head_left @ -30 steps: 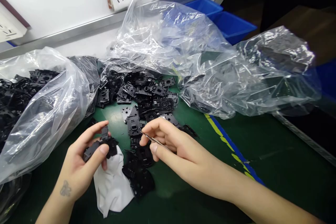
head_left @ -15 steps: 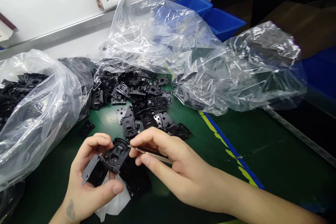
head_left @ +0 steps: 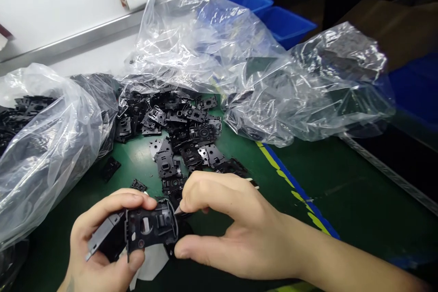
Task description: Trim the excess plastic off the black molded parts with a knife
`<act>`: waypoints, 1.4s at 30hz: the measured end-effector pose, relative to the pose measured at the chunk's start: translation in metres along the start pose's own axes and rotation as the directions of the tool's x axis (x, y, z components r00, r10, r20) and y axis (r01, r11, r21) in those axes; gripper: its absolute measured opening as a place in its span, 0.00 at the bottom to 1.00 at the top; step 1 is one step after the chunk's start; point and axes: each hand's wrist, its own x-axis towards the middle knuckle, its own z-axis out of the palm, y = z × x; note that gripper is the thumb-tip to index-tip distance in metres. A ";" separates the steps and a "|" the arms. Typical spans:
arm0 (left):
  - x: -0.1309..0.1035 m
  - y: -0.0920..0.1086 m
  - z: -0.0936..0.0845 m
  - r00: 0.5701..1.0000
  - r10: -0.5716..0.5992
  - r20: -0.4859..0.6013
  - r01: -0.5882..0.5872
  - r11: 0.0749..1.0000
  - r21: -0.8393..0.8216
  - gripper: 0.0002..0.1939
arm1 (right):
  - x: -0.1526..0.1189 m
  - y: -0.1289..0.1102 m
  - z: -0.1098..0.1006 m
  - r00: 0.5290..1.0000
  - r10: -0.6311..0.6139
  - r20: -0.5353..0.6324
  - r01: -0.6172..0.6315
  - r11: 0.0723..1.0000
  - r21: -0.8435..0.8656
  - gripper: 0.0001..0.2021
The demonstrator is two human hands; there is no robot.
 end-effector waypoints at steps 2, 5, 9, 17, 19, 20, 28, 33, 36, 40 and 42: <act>-0.003 0.003 0.002 0.999 0.000 -0.035 0.002 0.998 0.070 0.20 | -0.001 0.001 -0.001 0.999 -0.037 0.017 0.039 0.997 -0.071 0.15; -0.005 0.006 0.005 0.995 0.005 -0.095 0.007 0.992 0.125 0.20 | -0.002 0.002 -0.001 0.997 -0.069 0.034 0.075 0.976 -0.203 0.14; -0.005 0.008 0.010 0.981 0.003 -0.193 0.020 0.993 0.118 0.18 | 0.000 0.002 -0.002 0.993 -0.114 0.042 0.122 0.933 -0.338 0.16; -0.004 0.009 0.015 0.974 -0.037 -0.225 0.051 0.997 0.053 0.17 | 0.001 0.001 -0.005 0.984 -0.167 0.064 0.179 0.900 -0.398 0.20; -0.004 0.009 0.016 0.975 -0.040 -0.221 0.051 0.998 0.045 0.17 | 0.000 0.002 -0.004 0.981 -0.183 0.066 0.193 0.897 -0.397 0.19; -0.004 0.009 0.016 0.975 -0.039 -0.221 0.050 0.998 0.043 0.17 | -0.001 0.002 -0.004 0.980 -0.185 0.069 0.197 0.896 -0.398 0.18; -0.004 0.009 0.015 0.972 -0.057 -0.229 0.072 0.996 0.057 0.18 | -0.002 0.000 -0.003 0.989 -0.134 0.055 0.145 0.919 -0.367 0.15; -0.004 0.009 0.016 0.965 -0.054 -0.258 0.081 0.992 0.096 0.18 | 0.000 0.002 -0.002 0.994 -0.102 0.038 0.109 0.935 -0.338 0.18; -0.004 0.010 0.018 0.957 -0.054 -0.284 0.087 0.991 0.105 0.18 | 0.000 0.003 -0.001 0.996 -0.081 0.046 0.091 0.949 -0.303 0.16; -0.004 0.009 0.018 0.946 -0.070 -0.318 0.105 0.990 0.094 0.18 | 0.002 -0.002 -0.004 0.991 0.052 0.121 -0.058 0.997 0.047 0.13; -0.005 0.008 0.016 0.946 -0.080 -0.313 0.109 0.991 0.078 0.18 | 0.004 -0.005 -0.007 0.966 0.189 0.176 -0.229 0.942 0.244 0.13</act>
